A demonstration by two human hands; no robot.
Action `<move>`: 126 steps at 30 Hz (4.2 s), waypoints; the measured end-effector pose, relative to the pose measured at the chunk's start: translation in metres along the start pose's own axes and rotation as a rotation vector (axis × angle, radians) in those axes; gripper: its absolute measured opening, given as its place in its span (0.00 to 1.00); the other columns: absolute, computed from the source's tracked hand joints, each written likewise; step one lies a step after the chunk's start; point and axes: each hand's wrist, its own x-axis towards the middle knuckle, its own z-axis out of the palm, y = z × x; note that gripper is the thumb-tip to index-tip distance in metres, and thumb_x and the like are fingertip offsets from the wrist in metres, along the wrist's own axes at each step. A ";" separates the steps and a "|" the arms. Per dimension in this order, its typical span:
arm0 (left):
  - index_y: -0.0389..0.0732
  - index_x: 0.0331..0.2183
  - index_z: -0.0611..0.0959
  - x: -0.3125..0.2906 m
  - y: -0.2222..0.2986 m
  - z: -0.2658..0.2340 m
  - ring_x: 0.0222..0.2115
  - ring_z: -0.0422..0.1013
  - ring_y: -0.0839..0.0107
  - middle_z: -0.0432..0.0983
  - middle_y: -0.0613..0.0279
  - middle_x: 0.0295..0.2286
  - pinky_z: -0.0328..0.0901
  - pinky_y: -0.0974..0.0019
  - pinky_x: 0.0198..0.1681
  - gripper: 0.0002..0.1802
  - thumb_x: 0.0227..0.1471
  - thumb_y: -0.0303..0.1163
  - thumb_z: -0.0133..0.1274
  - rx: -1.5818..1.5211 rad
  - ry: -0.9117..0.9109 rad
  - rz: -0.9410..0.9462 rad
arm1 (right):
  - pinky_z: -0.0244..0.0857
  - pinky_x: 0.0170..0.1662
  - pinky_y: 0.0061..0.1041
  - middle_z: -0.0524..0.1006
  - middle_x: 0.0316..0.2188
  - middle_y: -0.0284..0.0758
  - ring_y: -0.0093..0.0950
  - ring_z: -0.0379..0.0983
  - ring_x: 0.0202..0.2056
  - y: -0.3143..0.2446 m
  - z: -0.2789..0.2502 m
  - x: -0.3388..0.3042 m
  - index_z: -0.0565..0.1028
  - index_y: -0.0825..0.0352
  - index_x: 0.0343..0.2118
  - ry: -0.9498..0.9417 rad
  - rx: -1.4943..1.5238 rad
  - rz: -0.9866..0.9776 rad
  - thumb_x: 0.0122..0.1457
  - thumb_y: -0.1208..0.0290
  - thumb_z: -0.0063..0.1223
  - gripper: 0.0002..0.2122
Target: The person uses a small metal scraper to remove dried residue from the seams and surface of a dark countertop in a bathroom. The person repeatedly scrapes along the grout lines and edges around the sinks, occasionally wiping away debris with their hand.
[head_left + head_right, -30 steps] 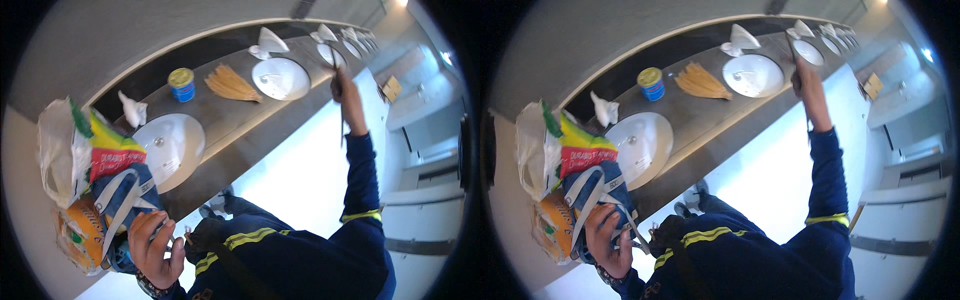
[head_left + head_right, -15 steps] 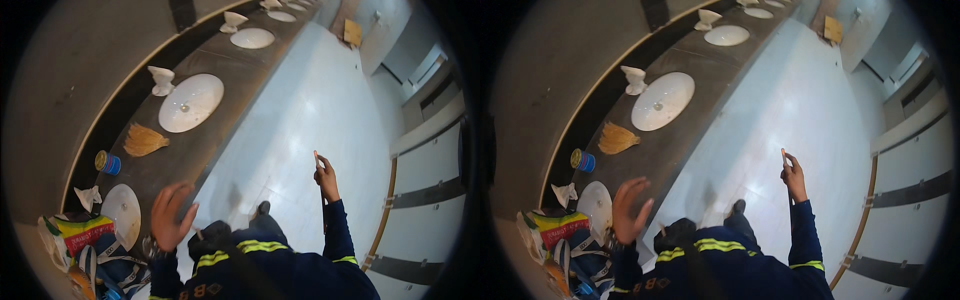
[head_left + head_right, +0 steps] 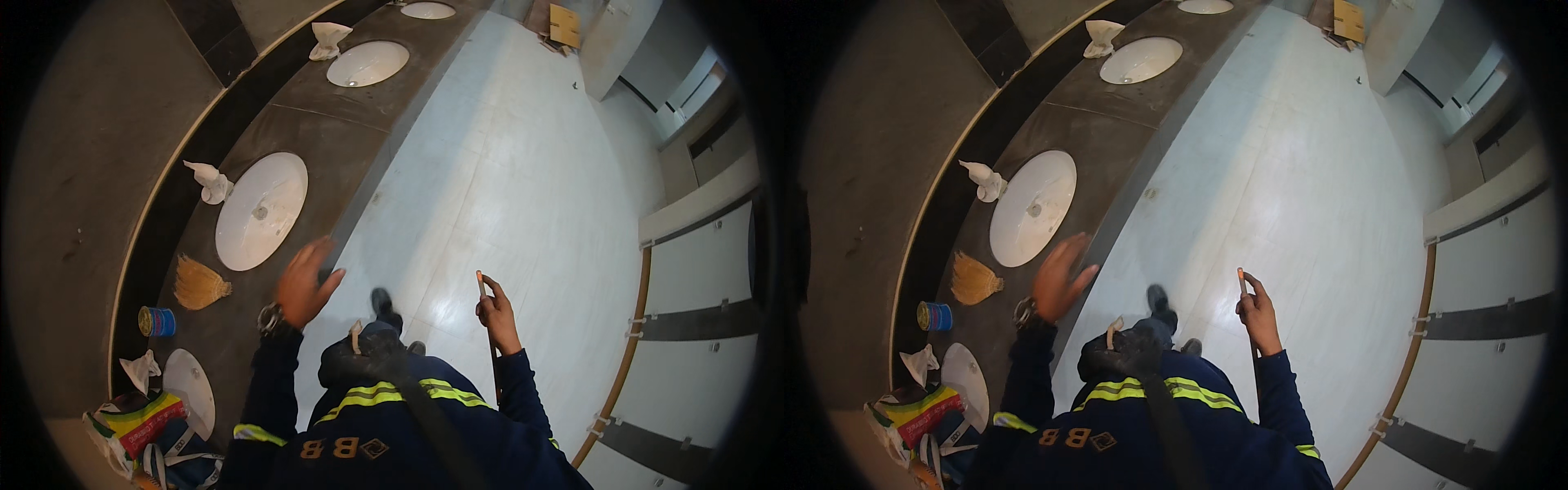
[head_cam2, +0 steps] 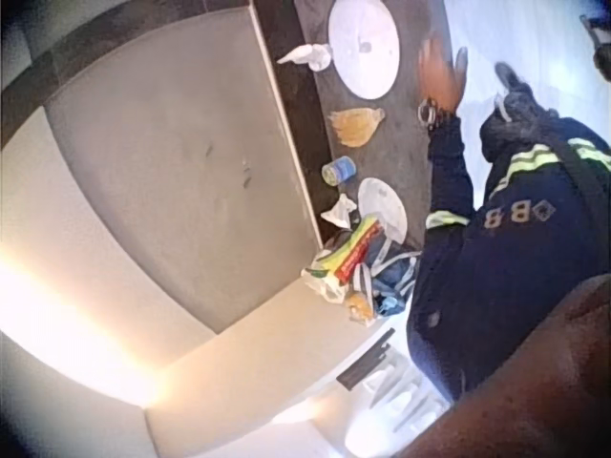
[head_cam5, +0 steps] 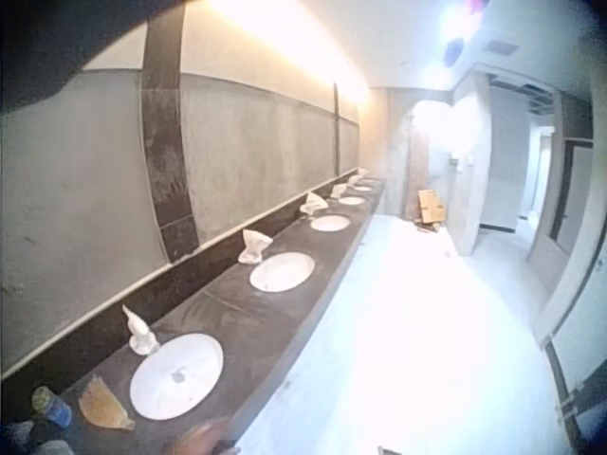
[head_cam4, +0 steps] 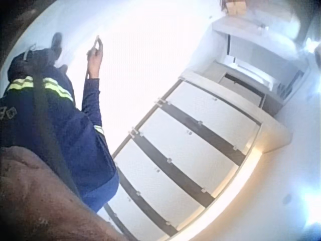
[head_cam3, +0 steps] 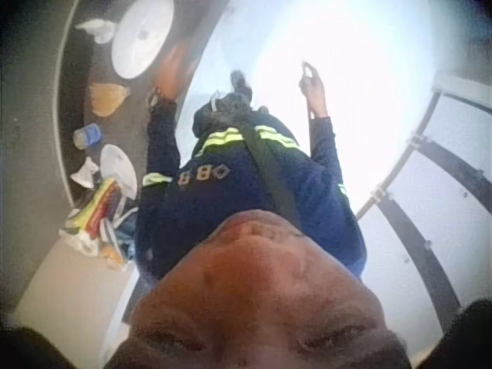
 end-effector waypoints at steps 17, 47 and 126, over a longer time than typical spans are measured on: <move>0.35 0.67 0.58 0.334 -0.206 0.238 0.70 0.43 0.50 0.50 0.47 0.68 0.43 0.45 0.71 0.49 0.54 0.49 0.59 0.205 -0.300 -0.063 | 0.58 0.27 0.18 0.67 0.20 0.26 0.16 0.60 0.22 -0.102 -0.009 0.230 0.65 0.64 0.64 0.016 -0.273 0.045 0.68 0.71 0.43 0.21; 0.33 0.56 0.75 0.153 -0.270 0.166 0.57 0.66 0.42 0.71 0.36 0.54 0.60 0.49 0.62 0.36 0.58 0.52 0.55 0.181 0.427 -1.205 | 0.67 0.43 0.52 0.79 0.36 0.56 0.55 0.75 0.40 -0.283 0.318 0.642 0.70 0.58 0.60 -0.750 -0.690 -0.769 0.62 0.71 0.46 0.22; 0.36 0.47 0.81 0.154 -0.249 0.163 0.49 0.72 0.53 0.77 0.52 0.47 0.66 0.51 0.51 0.28 0.57 0.51 0.55 0.250 0.401 -1.352 | 0.74 0.41 0.48 0.81 0.34 0.54 0.51 0.80 0.37 -0.232 0.496 0.706 0.67 0.64 0.62 -0.641 -1.363 -1.278 0.61 0.71 0.45 0.24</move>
